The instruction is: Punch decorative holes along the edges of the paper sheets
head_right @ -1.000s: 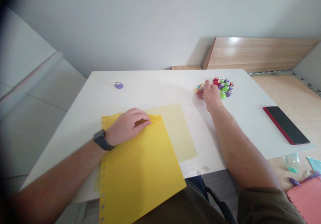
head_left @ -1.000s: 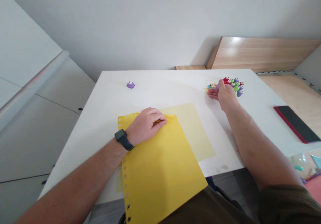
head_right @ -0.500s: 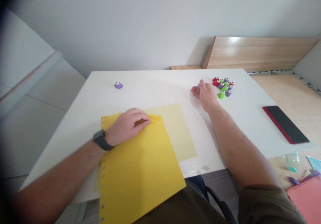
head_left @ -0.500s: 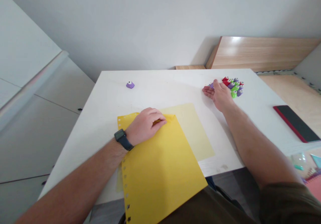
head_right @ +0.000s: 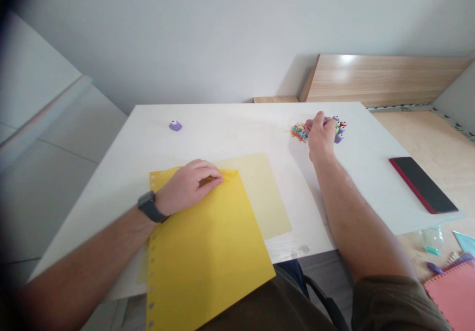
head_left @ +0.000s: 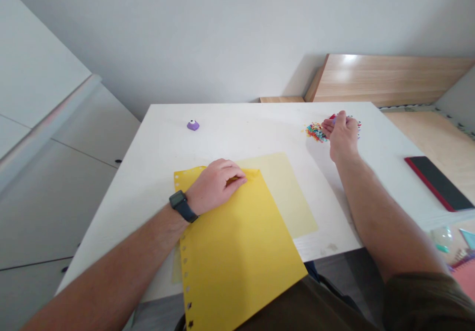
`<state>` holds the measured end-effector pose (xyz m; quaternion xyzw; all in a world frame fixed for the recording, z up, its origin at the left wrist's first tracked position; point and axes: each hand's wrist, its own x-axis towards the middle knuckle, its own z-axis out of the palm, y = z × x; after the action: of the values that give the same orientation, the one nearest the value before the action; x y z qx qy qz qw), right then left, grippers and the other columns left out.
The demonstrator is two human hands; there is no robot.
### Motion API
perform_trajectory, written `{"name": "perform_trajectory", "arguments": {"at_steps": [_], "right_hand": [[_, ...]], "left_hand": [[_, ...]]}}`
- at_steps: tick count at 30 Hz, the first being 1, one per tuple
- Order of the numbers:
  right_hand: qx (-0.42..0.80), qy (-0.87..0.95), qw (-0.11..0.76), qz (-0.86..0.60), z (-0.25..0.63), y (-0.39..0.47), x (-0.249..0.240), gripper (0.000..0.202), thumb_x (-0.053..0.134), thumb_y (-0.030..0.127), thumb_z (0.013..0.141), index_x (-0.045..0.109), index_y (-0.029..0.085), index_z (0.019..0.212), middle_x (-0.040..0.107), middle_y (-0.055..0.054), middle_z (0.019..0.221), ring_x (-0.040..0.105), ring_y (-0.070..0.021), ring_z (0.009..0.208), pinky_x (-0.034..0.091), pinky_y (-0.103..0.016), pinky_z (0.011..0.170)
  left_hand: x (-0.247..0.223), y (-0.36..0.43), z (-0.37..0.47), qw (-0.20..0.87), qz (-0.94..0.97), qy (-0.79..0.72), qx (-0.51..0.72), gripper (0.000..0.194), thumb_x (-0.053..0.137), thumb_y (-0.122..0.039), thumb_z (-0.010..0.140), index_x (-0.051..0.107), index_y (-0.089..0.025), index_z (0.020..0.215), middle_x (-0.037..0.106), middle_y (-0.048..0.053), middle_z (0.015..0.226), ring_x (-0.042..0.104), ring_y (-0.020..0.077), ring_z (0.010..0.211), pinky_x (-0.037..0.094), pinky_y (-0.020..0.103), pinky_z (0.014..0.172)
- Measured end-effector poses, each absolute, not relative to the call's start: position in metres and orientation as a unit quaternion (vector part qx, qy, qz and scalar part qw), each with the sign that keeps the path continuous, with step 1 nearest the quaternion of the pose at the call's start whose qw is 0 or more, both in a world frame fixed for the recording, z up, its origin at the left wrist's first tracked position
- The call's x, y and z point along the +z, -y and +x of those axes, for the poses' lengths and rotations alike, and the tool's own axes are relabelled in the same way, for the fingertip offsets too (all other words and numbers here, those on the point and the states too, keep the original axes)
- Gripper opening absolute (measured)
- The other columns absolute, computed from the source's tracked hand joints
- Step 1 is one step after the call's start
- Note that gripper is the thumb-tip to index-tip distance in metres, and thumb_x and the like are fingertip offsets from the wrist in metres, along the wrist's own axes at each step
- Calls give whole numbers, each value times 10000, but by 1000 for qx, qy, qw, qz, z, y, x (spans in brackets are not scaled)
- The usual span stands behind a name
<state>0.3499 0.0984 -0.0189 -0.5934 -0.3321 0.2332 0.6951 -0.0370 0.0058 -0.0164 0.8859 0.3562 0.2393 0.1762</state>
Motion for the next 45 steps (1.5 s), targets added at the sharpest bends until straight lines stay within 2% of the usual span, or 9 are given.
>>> {"name": "perform_trajectory", "arguments": {"at_steps": [6,11,20,25,30,36,45], "right_hand": [[199,313,689,-623,358,-102,-21,380,575,621,892,473,259,836,646,5,741,679,-138,692,539,-251,552],[198,314,678,-634,365,-104,-23,380,546,619,900,486,250,839,661,-9,765,690,-146,740,521,-259,573],[277,326,678,-598,359,-105,-24,353,612,600,878,481,272,863,645,35,743,703,-144,734,570,-282,639],[262,336,688,-588,357,-101,-21,361,590,616,891,487,271,882,670,8,753,720,-157,761,593,-291,649],[302,328,669,-595,356,-102,-24,362,593,622,889,489,275,886,659,10,718,718,-174,740,610,-332,661],[252,340,701,-573,357,-99,-16,403,544,667,895,478,269,873,685,-10,750,724,-158,758,609,-303,676],[204,346,705,-584,357,-98,-14,449,508,716,885,473,270,848,676,-5,711,708,-166,676,584,-308,586]], "left_hand": [[-16,-6,-37,176,884,-354,249,167,590,-314,969,731,-232,932,731,49,980,641,215,959,503,395,913],[-16,-6,-37,176,886,-352,244,169,588,-313,973,729,-229,937,730,48,980,639,211,954,501,389,912],[-16,-6,-36,177,886,-355,240,164,591,-316,973,725,-225,943,727,47,985,633,212,955,495,391,911],[-16,-5,-36,179,886,-353,241,168,587,-314,975,723,-223,939,726,47,984,632,212,956,495,393,912],[-16,-5,-37,180,884,-353,249,171,584,-315,974,723,-224,935,726,50,982,634,213,953,501,391,900],[-16,-6,-37,179,886,-351,244,178,581,-322,978,722,-221,937,728,48,982,632,213,952,499,397,907],[-15,-6,-36,178,883,-355,249,161,593,-308,968,727,-228,929,728,51,973,641,214,953,504,392,905]]}}
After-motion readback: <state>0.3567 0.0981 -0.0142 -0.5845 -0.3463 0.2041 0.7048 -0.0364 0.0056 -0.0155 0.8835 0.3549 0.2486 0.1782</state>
